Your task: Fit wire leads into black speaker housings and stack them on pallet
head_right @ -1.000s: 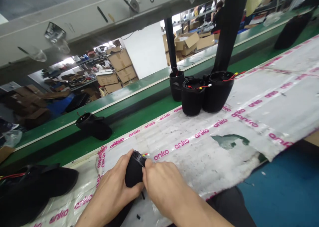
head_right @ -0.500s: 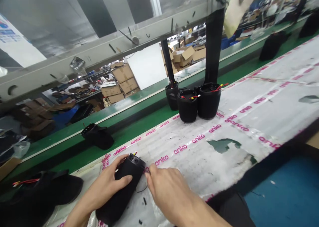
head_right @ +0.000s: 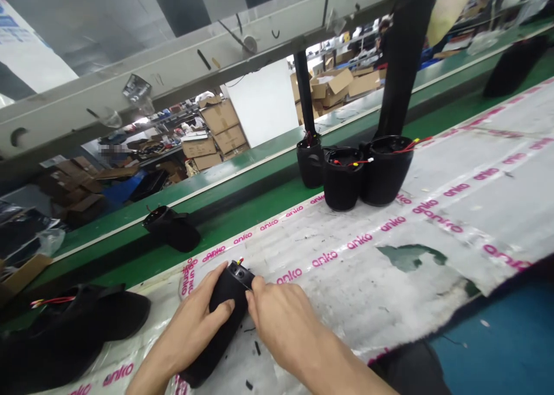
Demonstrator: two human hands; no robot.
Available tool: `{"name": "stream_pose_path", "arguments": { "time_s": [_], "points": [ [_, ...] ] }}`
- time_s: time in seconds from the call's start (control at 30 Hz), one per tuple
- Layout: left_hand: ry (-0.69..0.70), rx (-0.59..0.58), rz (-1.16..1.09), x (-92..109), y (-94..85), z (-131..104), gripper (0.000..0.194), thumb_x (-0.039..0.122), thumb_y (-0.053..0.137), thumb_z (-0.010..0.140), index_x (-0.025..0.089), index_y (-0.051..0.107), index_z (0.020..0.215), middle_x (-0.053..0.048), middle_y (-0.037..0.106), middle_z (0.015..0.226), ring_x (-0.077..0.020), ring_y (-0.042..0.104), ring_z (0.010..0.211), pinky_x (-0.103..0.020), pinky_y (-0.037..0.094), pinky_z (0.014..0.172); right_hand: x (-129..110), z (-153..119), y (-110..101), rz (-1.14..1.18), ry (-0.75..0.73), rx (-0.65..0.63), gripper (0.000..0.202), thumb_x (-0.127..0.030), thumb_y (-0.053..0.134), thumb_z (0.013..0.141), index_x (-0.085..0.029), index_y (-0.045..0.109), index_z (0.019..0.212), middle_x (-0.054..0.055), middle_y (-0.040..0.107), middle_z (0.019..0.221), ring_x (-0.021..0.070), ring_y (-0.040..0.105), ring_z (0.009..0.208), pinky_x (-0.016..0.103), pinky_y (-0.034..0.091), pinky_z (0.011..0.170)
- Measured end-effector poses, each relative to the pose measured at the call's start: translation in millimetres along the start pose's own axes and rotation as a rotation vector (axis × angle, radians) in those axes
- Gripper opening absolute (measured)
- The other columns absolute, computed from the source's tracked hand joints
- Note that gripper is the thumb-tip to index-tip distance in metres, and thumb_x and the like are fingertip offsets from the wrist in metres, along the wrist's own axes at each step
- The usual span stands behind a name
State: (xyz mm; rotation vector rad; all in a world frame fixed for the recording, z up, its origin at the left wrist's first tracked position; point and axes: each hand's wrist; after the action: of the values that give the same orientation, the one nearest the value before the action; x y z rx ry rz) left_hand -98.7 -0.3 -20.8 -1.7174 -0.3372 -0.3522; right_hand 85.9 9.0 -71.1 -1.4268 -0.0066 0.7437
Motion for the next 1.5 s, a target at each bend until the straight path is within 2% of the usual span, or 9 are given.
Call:
{"name": "stream_pose_path", "arguments": {
  "time_s": [0.3,0.5,0.73,0.87,1.07,1.3,1.4,1.5],
  "points": [
    [0.017,0.017,0.026,2.4,3.9,-1.0,0.064,0.033,0.047,0.089,0.021,0.033,0.15,-0.008,0.046,0.153,-0.0264,0.046,0.138,-0.045,0.037,0.114,-0.9,2.1,1.9,-0.035,-0.006,-0.019,0.021,-0.023,0.039,0.104,-0.021,0.057,0.093,0.001,0.068,0.068,0.0252,0.068,0.059,0.035,0.033,0.05],
    [0.021,0.041,0.141,7.8,10.5,-1.7,0.08,0.04,0.061,0.081,0.019,0.029,0.151,-0.012,0.052,0.146,-0.0315,0.057,0.127,-0.045,0.046,0.103,-1.5,2.5,-2.6,-0.088,-0.036,-0.04,0.022,-0.018,0.039,0.101,-0.019,0.059,0.092,0.002,0.067,0.065,0.0258,0.067,0.055,0.034,0.032,0.047],
    [0.021,0.035,0.175,13.1,13.1,-1.5,0.075,0.037,0.058,0.082,0.016,0.032,0.148,-0.015,0.057,0.14,-0.0351,0.06,0.122,-0.047,0.047,0.098,-0.7,6.7,-10.1,-0.105,-0.078,-0.032,0.025,-0.015,0.039,0.099,-0.018,0.061,0.088,0.004,0.067,0.066,0.024,0.066,0.056,0.034,0.03,0.047],
    [-0.002,0.034,0.11,9.7,10.5,1.3,0.078,0.038,0.061,0.079,0.016,0.032,0.149,-0.016,0.054,0.144,-0.0376,0.057,0.125,-0.051,0.044,0.101,-2.7,4.2,-5.7,-0.063,-0.044,0.021,0.02,-0.019,0.042,0.101,-0.021,0.058,0.089,0.001,0.068,0.068,0.0233,0.066,0.057,0.034,0.03,0.049],
    [0.039,0.008,0.019,-9.1,1.3,9.6,0.079,0.043,0.066,0.078,0.021,0.036,0.148,-0.01,0.051,0.149,-0.0302,0.052,0.132,-0.042,0.041,0.109,-1.2,2.2,-14.5,0.016,0.071,0.119,0.028,-0.031,0.026,0.108,-0.024,0.049,0.095,-0.002,0.066,0.068,0.0239,0.067,0.062,0.034,0.03,0.054],
    [0.048,0.014,-0.02,-13.1,-0.6,11.8,0.078,0.044,0.072,0.073,0.024,0.043,0.143,-0.008,0.053,0.145,-0.0295,0.053,0.13,-0.042,0.04,0.109,2.5,2.6,-2.5,0.014,0.031,0.056,0.02,-0.027,0.042,0.103,-0.024,0.055,0.087,0.0,0.066,0.064,0.0261,0.066,0.056,0.035,0.021,0.051],
    [0.018,0.011,-0.016,-13.7,0.7,11.6,0.092,0.05,0.077,0.068,0.022,0.039,0.147,-0.01,0.05,0.148,-0.0319,0.05,0.133,-0.044,0.038,0.112,4.8,3.7,-0.6,0.024,0.024,0.05,0.022,-0.026,0.041,0.103,-0.024,0.054,0.086,0.001,0.066,0.064,0.0277,0.066,0.057,0.035,0.023,0.052],
    [-0.011,0.0,-0.03,-16.6,1.1,10.5,0.095,0.047,0.075,0.07,0.02,0.034,0.151,-0.011,0.046,0.153,-0.0319,0.046,0.138,-0.045,0.035,0.114,12.3,-4.1,-3.8,0.043,0.037,0.065,0.023,-0.03,0.035,0.104,-0.024,0.053,0.09,0.001,0.066,0.067,0.0271,0.066,0.059,0.035,0.028,0.053]
  ]
}}
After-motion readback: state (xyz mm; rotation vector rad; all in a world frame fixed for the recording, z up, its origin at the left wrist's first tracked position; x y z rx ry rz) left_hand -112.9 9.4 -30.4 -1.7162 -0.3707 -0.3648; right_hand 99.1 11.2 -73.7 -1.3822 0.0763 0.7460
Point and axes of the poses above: each hand's wrist, its own z-axis towards the middle knuckle, its own y-axis out of the palm, x = y × z
